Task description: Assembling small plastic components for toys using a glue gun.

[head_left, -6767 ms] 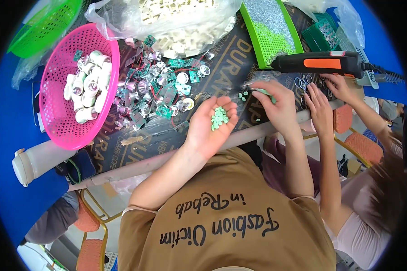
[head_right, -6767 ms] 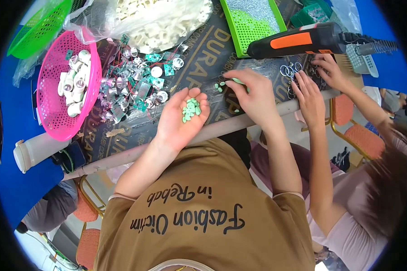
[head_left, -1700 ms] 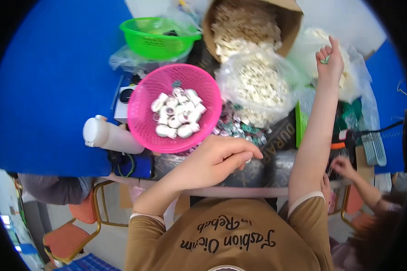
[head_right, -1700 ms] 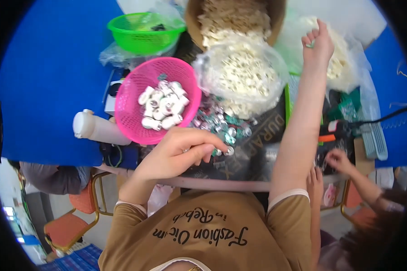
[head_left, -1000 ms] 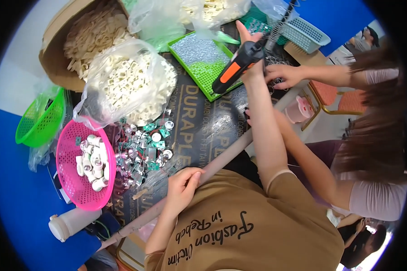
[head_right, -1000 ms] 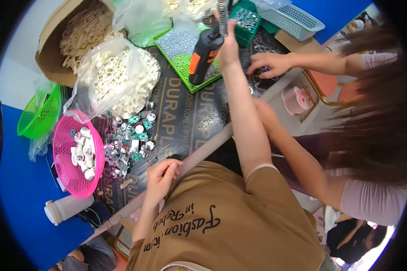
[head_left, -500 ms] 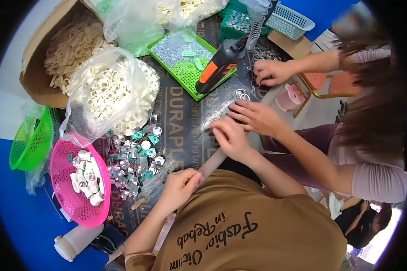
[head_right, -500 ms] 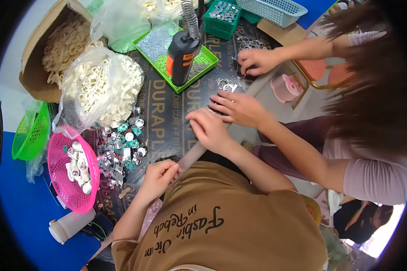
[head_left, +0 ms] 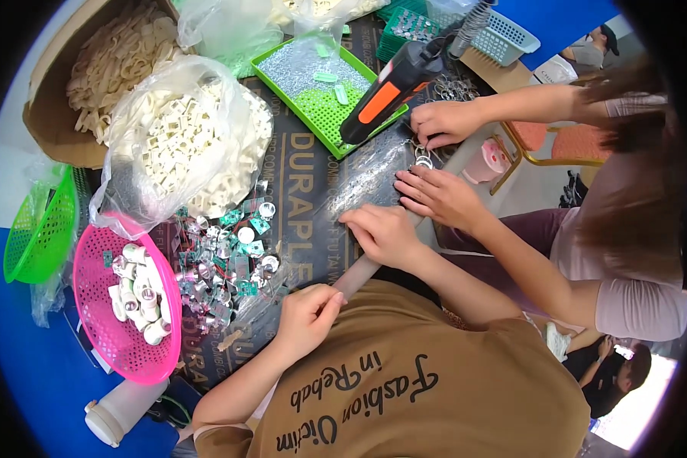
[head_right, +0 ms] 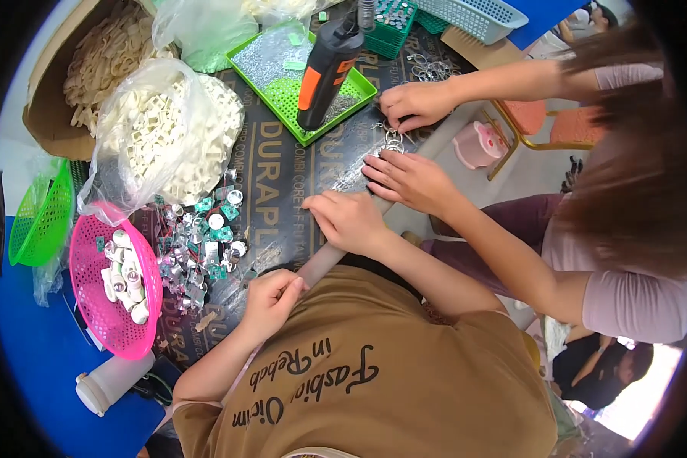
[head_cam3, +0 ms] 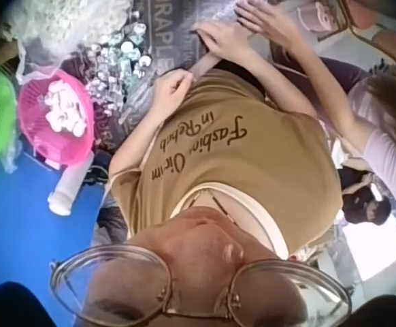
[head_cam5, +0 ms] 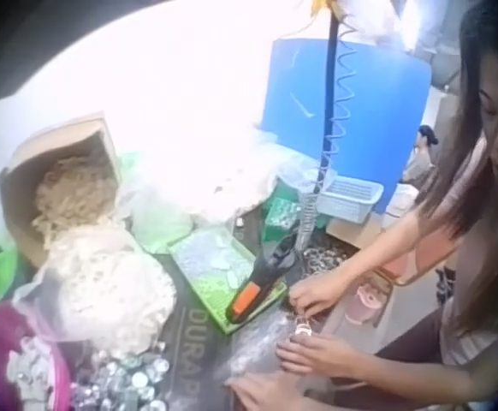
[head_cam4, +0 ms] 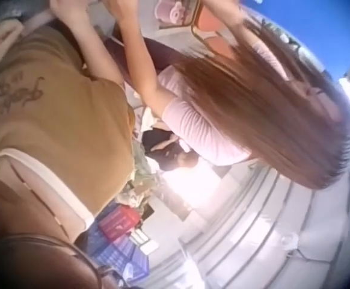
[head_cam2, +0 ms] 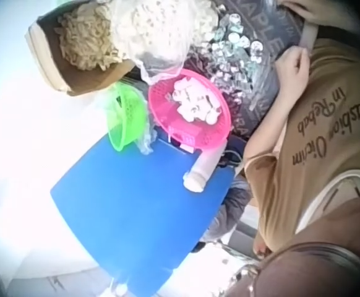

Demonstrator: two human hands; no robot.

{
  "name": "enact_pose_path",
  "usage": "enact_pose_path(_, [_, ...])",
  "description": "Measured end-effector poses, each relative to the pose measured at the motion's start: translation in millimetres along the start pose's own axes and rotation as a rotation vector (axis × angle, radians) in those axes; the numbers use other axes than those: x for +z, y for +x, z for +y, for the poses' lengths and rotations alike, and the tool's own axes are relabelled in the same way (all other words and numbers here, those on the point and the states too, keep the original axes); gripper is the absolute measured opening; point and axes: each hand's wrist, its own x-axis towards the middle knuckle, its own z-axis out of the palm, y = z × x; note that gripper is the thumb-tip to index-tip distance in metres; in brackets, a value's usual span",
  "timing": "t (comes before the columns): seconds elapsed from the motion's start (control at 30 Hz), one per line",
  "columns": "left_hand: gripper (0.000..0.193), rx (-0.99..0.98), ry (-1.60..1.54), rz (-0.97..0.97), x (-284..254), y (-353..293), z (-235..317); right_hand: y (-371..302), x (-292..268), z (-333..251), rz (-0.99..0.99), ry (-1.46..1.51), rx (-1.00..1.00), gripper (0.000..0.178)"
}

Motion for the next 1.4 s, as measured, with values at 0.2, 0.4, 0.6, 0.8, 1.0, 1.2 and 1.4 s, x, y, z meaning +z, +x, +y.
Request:
enact_pose_path(0.2, [0.013,-0.09,-0.135,-0.04,-5.8,-0.4,1.9,1.9,-1.4,-0.2,-0.004,-0.001,0.02,0.011])
enact_pose_path(0.4, [0.016,-0.203,-0.321,-0.064,-6.7,-2.9,-2.0,2.5,-1.1,-0.6,-0.012,-0.025,0.021,0.011])
enact_pose_path(0.6, [0.018,-0.216,-0.37,-0.062,-5.1,-4.0,-4.4,2.4,-0.9,-1.7,-0.021,-0.057,0.039,0.01])
enact_pose_path(0.8, [0.018,-0.202,-0.364,-0.063,-5.4,-3.6,-4.8,2.0,-0.1,-0.5,-0.016,-0.058,0.035,0.01])
enact_pose_path(1.0, [0.018,-0.201,-0.375,-0.059,-4.8,-3.6,-5.3,3.3,-1.5,-1.9,-0.027,-0.067,0.04,0.01])
enact_pose_path(1.2, [0.018,-0.213,-0.386,-0.072,-5.2,-3.8,-6.1,3.1,-1.9,-1.8,-0.035,-0.07,0.045,0.01])
enact_pose_path(1.4, [0.018,-0.201,-0.382,-0.065,-5.1,-3.9,-5.5,4.0,-2.1,-2.9,-0.036,-0.062,0.048,0.01])
